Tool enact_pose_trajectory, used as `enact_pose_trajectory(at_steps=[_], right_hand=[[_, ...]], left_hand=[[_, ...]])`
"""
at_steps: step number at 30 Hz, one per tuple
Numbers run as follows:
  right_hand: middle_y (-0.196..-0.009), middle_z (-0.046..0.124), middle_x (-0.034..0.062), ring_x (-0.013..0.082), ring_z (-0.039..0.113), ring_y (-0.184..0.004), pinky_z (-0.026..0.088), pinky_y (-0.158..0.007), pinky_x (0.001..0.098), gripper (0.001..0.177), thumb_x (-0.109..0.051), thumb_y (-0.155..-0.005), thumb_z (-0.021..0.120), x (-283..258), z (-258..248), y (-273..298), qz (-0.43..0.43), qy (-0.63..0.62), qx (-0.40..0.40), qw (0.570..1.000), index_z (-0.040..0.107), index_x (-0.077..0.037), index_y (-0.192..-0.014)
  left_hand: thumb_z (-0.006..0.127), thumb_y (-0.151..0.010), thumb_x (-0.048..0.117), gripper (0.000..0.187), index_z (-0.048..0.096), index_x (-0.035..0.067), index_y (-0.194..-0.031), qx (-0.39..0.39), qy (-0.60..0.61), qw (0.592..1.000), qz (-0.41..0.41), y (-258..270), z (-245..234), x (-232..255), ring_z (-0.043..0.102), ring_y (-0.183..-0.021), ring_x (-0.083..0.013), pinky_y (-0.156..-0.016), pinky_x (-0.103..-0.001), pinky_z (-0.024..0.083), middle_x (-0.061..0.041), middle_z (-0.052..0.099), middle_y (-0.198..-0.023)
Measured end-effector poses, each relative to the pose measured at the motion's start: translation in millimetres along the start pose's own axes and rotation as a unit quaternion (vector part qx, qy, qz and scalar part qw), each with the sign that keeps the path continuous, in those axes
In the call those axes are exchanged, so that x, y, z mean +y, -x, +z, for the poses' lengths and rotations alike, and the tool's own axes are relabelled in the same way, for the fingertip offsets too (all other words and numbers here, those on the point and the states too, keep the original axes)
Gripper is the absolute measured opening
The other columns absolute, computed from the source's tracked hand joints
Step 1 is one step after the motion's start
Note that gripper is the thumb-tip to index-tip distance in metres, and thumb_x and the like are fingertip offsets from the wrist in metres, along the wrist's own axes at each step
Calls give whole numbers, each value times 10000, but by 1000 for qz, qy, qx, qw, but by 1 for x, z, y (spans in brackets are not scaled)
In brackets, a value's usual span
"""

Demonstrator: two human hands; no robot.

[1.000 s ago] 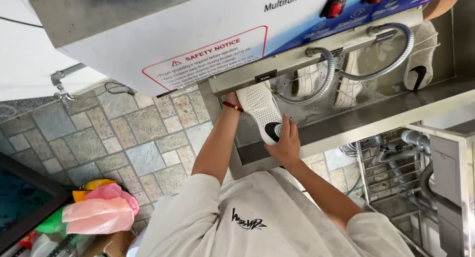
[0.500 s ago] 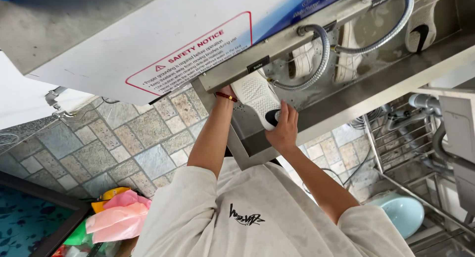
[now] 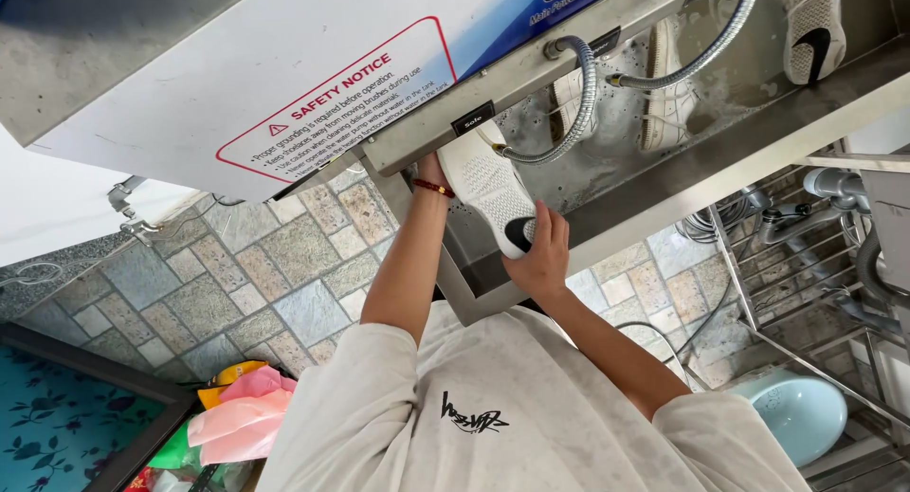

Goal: The recorder is washing shoes using a multi-functional shoe washing machine and a hand brush.

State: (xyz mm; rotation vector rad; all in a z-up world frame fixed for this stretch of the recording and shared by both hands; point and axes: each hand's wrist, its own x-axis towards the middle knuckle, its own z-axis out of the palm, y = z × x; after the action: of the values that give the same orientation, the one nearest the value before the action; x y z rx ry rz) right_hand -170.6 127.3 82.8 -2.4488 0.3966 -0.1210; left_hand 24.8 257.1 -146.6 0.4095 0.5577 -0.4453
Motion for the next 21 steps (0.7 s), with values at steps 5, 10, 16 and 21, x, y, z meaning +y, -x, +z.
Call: enact_pose_trajectory(at_steps=[5,10,16,21], right_hand=[[-1309,518,219,409,520,-1174,476,-988,500,1037,-117,-608,901,-29,-13,-41,-27,1,18,999,405,10,-1509],[-1264,572,226,406,574,-1110,497,-941,496,941,-143,-588,889,-62,-21,-80,-107,-28,72,991,462,39,-1407],[-1178,649,192,355,670,-1070,555,-922,445,960,-272,-649,1019,-94,-17,-112,-80,-106,106,986,490,18,-1396],[-1245,704,193,279,724,-1126,580,-958,380,985,-279,-640,998,-94,-1,-129,10,-252,7,968,486,37,-1420]], left_hand=[[593,-1045,401,469,588,17,-1313,32,0,999,-2,14,39,23,639,-1114,-237,-876,-377,579,-132,621,-1281],[571,-1044,425,478,587,35,-1321,48,23,999,-8,28,66,34,630,-1130,-238,-893,-385,566,-118,619,-1295],[544,-1043,452,491,586,57,-1330,74,68,995,-11,27,61,31,618,-1150,-239,-915,-394,550,-102,618,-1311],[521,-1042,475,502,586,75,-1338,91,94,991,-18,37,76,35,609,-1166,-240,-932,-402,537,-88,616,-1324]])
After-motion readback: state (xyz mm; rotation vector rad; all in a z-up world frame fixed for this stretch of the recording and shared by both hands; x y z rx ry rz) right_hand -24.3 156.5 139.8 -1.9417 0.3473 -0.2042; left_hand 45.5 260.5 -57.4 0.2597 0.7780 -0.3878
